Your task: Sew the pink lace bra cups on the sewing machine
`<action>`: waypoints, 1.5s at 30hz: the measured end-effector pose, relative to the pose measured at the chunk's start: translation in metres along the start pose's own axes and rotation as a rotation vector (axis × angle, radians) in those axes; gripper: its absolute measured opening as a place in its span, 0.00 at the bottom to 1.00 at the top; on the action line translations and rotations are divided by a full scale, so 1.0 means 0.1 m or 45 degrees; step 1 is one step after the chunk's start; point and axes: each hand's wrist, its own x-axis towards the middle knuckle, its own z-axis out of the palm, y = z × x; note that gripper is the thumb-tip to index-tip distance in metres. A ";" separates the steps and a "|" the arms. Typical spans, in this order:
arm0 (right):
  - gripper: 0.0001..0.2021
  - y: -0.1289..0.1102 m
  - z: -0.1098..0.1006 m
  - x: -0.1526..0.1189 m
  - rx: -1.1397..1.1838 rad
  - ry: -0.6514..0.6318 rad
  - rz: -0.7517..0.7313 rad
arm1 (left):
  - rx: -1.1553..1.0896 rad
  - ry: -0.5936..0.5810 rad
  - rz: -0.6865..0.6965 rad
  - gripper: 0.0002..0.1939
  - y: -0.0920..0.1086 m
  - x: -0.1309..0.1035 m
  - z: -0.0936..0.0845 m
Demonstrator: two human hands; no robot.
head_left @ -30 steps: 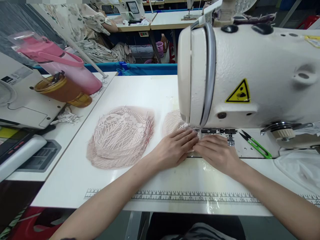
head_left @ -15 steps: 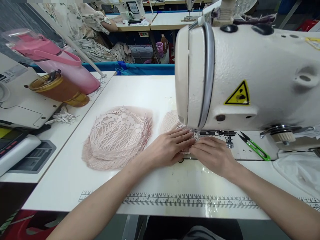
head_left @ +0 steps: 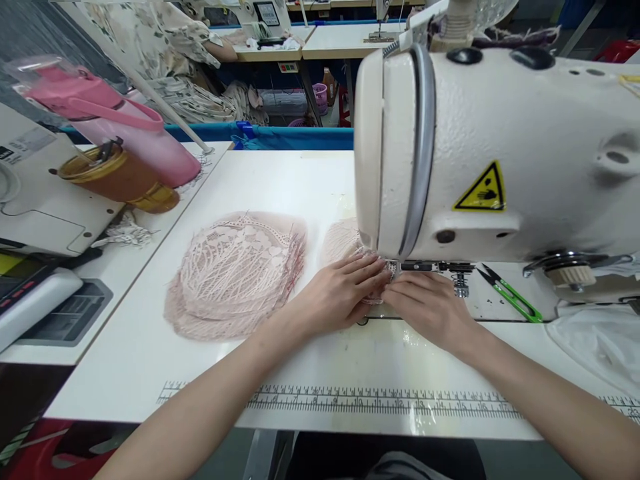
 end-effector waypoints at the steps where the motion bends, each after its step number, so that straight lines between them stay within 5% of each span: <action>1: 0.11 0.00 0.00 0.00 -0.011 0.002 0.002 | 0.006 -0.002 -0.010 0.20 0.00 0.00 0.00; 11: 0.14 0.09 -0.05 -0.05 0.000 -0.156 0.067 | 0.080 0.010 -0.059 0.20 0.06 0.00 0.04; 19: 0.10 0.06 -0.13 -0.03 -0.286 -0.083 0.144 | 0.108 -0.003 -0.104 0.20 0.11 0.01 0.01; 33: 0.16 0.10 -0.19 0.03 0.261 -0.030 0.538 | 0.153 0.065 -0.153 0.19 0.15 0.04 0.08; 40: 0.13 0.11 -0.09 -0.04 0.009 0.021 0.413 | 0.223 0.054 -0.061 0.19 0.10 0.01 0.08; 45: 0.11 0.10 -0.12 -0.12 -0.072 -0.086 0.280 | 0.147 0.058 0.083 0.19 0.00 -0.05 0.03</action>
